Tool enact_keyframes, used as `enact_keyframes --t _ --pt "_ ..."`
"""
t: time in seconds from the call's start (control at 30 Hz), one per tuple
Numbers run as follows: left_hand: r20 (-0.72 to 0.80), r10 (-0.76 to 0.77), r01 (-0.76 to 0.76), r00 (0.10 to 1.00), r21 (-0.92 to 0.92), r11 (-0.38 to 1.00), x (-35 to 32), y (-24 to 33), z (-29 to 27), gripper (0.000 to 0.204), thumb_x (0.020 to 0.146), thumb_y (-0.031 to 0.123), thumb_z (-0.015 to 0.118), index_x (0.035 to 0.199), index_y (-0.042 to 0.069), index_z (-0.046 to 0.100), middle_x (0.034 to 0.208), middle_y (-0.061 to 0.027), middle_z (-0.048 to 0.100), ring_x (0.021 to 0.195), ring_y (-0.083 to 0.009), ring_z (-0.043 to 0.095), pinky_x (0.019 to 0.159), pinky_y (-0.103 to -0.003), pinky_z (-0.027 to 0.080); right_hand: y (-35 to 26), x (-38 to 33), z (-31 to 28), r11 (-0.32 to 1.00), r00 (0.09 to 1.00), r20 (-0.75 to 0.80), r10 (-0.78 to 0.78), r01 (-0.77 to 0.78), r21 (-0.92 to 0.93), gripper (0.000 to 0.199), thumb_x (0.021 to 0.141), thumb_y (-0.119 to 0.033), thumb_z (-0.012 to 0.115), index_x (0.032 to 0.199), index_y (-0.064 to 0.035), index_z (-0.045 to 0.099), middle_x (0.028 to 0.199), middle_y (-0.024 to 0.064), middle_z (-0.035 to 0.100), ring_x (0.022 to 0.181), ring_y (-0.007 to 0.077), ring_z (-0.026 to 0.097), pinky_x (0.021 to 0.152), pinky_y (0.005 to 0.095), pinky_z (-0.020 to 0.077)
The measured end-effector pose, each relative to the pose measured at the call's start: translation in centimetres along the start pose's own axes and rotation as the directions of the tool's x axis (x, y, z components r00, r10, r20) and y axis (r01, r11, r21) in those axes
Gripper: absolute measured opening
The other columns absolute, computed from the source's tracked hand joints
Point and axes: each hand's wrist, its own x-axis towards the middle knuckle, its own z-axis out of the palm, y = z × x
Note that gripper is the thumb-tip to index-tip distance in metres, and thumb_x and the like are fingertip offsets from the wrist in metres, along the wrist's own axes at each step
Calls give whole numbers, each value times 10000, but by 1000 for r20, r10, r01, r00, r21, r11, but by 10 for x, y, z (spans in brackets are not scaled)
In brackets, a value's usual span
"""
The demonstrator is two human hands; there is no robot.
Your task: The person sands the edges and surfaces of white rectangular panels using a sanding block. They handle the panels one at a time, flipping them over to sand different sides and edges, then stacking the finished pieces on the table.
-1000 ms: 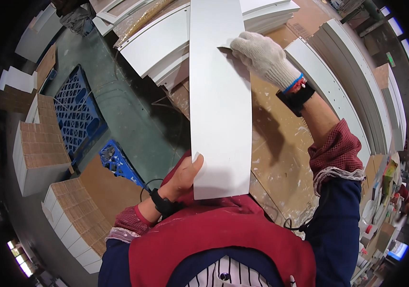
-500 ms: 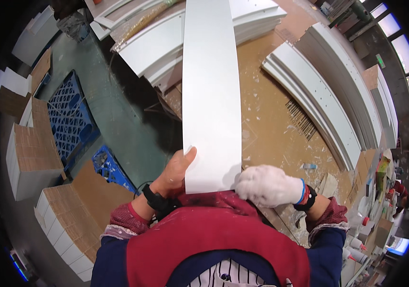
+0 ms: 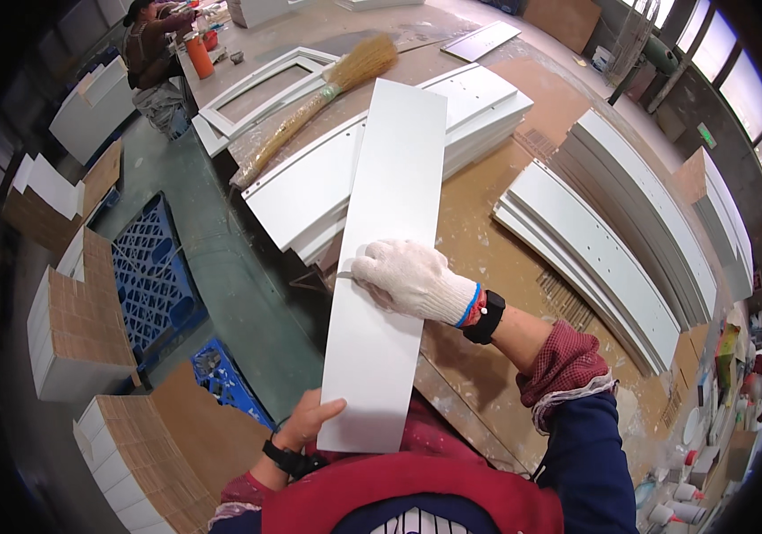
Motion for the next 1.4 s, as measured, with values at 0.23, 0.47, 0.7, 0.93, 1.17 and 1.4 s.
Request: enact_keyframes --t 0.23,0.47,0.7,0.93,1.17,1.4 --pt "-61 -84 85 995 17 996 -11 4 6 310 870 224 594 1053 -26 594 858 -29 599 800 -124 548 725 -266 437 121 53 -53 862 890 -123 438 -455 -222 172 915 -205 480 996 -104 593 949 118 622 841 276 637 768 368 524" --pt "74 -377 380 923 -40 924 -17 3 -6 369 882 237 585 1128 -37 555 855 -12 570 775 -95 517 682 -234 404 236 57 -84 759 735 -421 532 -634 -148 115 852 -129 518 930 -77 585 826 141 623 773 302 618 687 379 484" --pt "5 -279 271 960 -256 928 -19 7 15 471 872 221 594 1245 -47 490 973 -22 562 820 -77 494 708 -216 388 162 70 -80 832 817 -237 525 -551 -58 147 863 -206 520 928 -87 576 856 130 634 793 297 621 722 406 485" --pt "59 -270 276 961 -177 945 -17 -2 7 401 900 188 534 1234 -27 481 903 -8 533 726 -63 452 643 -209 360 202 70 -85 721 672 -429 603 -690 -67 237 891 -283 488 1009 -101 582 868 200 641 832 394 624 720 470 485" --pt "10 -257 252 966 -229 940 -19 15 17 448 894 197 549 1277 -18 460 1037 -35 566 871 -93 507 757 -246 396 164 61 -68 651 620 -313 719 -759 -8 283 901 -311 456 1081 -126 572 915 220 643 879 410 619 786 484 487" --pt "-24 -229 211 973 -309 928 -16 18 22 457 877 211 588 1260 -12 476 1016 -28 562 876 -93 499 766 -252 388 165 67 -66 649 608 -317 728 -760 35 290 893 -312 465 1104 -144 573 945 207 650 920 385 622 800 466 488"
